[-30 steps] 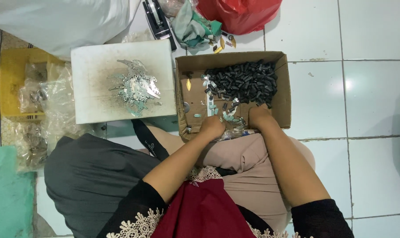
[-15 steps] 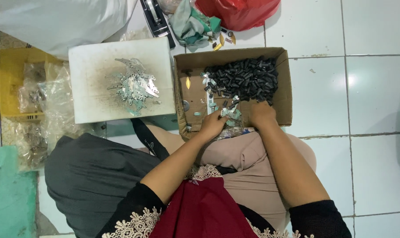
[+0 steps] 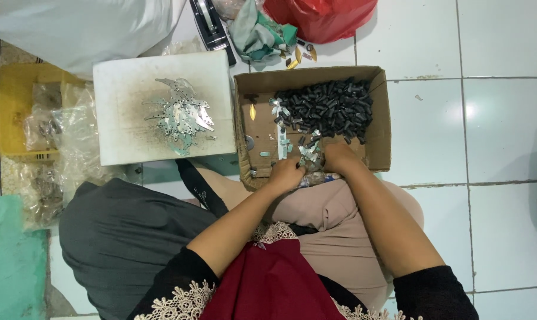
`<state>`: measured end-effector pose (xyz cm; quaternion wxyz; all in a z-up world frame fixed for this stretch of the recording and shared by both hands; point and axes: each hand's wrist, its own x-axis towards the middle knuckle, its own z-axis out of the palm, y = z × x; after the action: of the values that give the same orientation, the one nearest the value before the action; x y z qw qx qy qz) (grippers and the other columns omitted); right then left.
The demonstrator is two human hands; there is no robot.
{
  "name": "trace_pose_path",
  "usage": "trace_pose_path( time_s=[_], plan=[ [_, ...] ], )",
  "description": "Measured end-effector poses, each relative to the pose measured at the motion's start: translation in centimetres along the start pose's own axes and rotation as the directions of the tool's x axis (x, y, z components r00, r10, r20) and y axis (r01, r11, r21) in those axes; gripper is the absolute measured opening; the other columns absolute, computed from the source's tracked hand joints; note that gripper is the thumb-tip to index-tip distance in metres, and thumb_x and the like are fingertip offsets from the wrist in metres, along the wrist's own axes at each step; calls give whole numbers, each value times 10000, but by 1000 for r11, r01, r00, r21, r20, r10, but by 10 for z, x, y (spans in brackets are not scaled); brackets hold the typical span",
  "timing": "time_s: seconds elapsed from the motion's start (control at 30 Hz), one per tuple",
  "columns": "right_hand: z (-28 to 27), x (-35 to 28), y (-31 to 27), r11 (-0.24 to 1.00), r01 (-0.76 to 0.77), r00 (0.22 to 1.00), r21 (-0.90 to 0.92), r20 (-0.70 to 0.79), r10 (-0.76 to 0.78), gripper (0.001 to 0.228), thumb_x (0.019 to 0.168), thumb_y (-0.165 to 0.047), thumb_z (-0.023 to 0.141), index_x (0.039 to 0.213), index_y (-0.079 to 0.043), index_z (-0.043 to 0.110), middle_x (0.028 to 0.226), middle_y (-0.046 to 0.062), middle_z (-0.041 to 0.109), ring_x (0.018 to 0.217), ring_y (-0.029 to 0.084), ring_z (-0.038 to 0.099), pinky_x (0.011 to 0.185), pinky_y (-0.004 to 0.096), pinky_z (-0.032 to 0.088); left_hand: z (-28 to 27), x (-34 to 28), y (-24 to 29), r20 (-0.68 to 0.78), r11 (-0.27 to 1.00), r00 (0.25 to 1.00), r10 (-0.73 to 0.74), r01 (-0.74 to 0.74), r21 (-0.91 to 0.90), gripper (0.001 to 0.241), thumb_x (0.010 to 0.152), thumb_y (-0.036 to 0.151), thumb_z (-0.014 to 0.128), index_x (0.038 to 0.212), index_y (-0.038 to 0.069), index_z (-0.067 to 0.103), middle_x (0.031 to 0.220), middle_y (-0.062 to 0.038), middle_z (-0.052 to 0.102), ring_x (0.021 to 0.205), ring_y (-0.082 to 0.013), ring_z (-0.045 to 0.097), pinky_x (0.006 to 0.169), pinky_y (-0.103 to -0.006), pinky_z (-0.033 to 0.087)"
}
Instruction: Sorting small silver metal decorative components into a cardboard box
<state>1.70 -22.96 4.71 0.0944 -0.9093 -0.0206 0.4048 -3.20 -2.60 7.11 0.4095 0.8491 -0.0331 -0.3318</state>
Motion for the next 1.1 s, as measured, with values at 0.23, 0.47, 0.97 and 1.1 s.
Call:
trace_pose_path(
  time_s=[0.23,0.47,0.97,1.1],
  plan=[
    [-17,-23,-22,942,187,980,278,-123,-158,340,812,-165,709,1107,-6,769,1093,276,749,1108,495,671,949,565,537,4,0,-5,-92,996,996,2,-10,-90,417,959,338,536,1175,9,672,1105,-280,698,1177,-461,630,985,-544,512],
    [-31,-24,-24,933,246,889,265,-446,-108,249,826,-54,775,1069,-105,777,981,156,773,978,389,734,833,486,600,12,8,-15,-436,987,900,-22,-51,-156,253,962,250,610,915,6,660,842,-256,666,950,-452,680,807,-508,550],
    [-7,-1,-31,792,383,757,-475,-330,-564,96,847,-193,692,906,-202,767,973,8,723,995,240,715,804,370,601,26,32,-42,-389,988,913,-125,77,-136,256,827,275,737,849,21,757,809,-222,726,927,-434,713,768,-489,565],
    [-18,1,-28,927,337,875,-165,-308,-373,131,846,-310,748,955,-245,784,1015,-7,762,1058,248,722,884,409,583,18,24,-33,-397,975,906,-144,62,-211,288,906,272,684,942,3,780,924,-246,752,996,-445,704,834,-498,556]
  ],
)
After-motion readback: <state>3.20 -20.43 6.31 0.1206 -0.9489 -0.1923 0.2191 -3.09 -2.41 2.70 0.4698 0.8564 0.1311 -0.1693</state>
